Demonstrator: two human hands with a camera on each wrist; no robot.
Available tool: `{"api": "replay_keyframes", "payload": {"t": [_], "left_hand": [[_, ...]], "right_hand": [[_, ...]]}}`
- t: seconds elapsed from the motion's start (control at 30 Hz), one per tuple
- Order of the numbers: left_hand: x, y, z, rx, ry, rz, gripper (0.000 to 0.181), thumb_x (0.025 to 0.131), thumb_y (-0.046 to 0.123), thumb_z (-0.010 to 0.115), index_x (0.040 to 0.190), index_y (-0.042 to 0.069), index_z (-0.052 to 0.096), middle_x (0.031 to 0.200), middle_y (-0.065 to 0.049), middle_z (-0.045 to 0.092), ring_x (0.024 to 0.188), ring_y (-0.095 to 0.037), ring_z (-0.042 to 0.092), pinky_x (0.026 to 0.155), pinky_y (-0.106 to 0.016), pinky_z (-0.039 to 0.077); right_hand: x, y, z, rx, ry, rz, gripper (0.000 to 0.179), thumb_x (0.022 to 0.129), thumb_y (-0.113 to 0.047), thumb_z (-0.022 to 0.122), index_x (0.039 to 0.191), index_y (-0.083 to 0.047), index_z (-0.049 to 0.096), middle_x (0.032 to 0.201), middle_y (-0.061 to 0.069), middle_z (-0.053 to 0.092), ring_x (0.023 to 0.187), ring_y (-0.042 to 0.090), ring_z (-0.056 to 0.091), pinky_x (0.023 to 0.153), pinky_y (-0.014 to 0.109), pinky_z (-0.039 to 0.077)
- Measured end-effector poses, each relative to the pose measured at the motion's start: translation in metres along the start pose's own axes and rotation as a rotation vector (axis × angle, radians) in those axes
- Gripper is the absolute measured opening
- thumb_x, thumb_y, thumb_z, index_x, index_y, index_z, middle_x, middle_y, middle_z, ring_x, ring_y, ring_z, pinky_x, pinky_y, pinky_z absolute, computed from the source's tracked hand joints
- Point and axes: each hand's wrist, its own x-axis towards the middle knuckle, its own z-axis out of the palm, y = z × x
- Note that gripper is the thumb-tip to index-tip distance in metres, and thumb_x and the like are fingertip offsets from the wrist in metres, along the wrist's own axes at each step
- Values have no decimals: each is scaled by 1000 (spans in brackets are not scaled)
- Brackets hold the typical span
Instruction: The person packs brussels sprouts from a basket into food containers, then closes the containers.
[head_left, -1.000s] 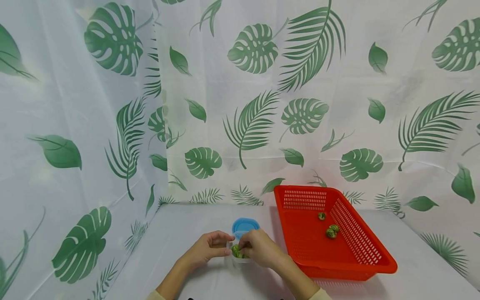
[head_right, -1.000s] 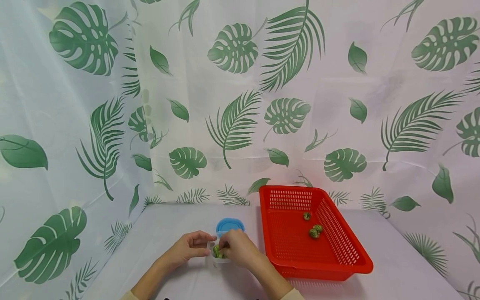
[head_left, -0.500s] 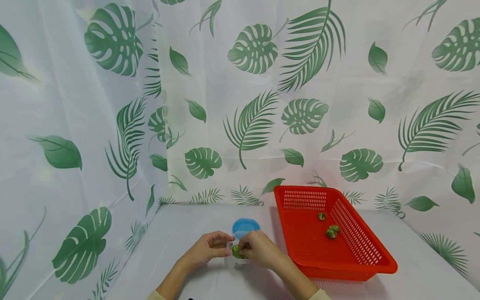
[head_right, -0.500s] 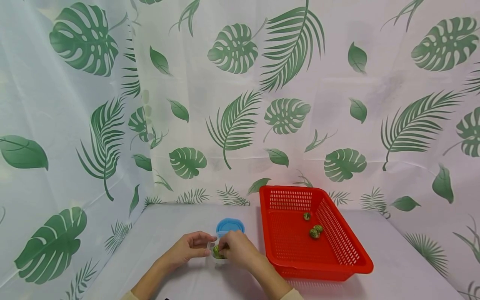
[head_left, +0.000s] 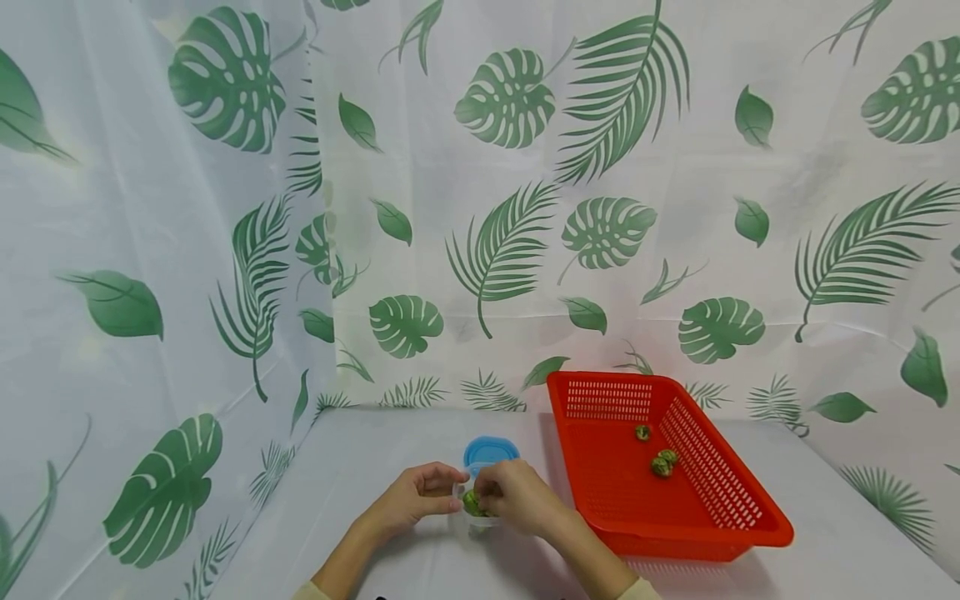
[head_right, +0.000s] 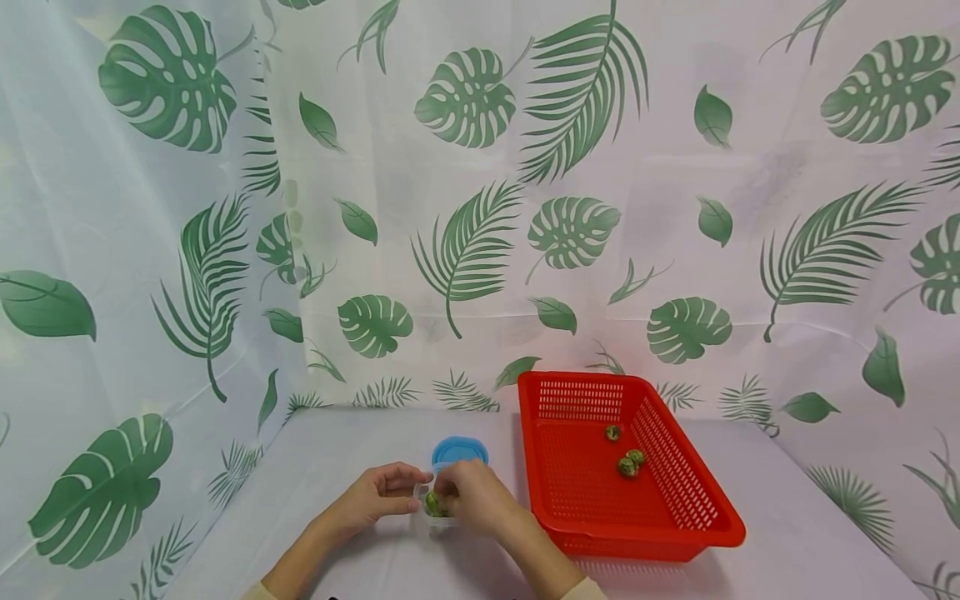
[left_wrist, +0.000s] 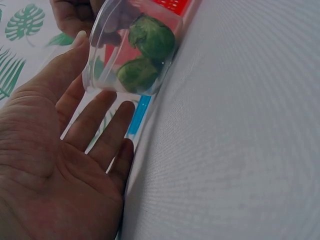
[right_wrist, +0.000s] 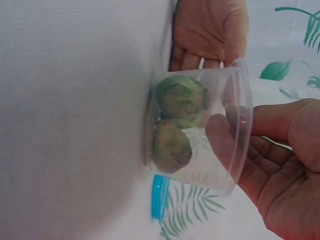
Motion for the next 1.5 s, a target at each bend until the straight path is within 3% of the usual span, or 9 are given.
{"api": "replay_keyframes", "payload": {"t": [0.2,0.53,0.73,1.5], "left_hand": [[-1,0,0,0,4,-2,46,93,20,81,133,4,65,143,-22,63,137,-32,58,101,-31,57],[0,0,0,18,2,-2,45,93,21,80,133,5,65,143,-22,63,137,-33,58,104,-33,56],[-1,1,1,23,6,-5,44,94,21,79,134,6,65,143,-19,64,138,-33,57,105,-35,56],[0,2,0,16,5,-10,44,95,19,78,134,4,64,145,-22,62,137,-33,58,105,-36,56]], "right_hand": [[-1,-4,-7,12,29,9,9,93,-2,73,100,-5,79,92,4,78,76,6,63,70,21,59],[-4,-9,-19,46,78,-14,11,93,0,73,100,-7,78,96,8,78,77,8,67,70,21,61],[-5,-10,-25,53,111,-17,16,94,-2,75,109,-5,76,108,10,77,81,13,72,71,25,63],[-11,-38,-67,-24,231,-43,28,93,-11,79,120,-15,75,116,-1,77,90,9,73,80,24,62]]}}
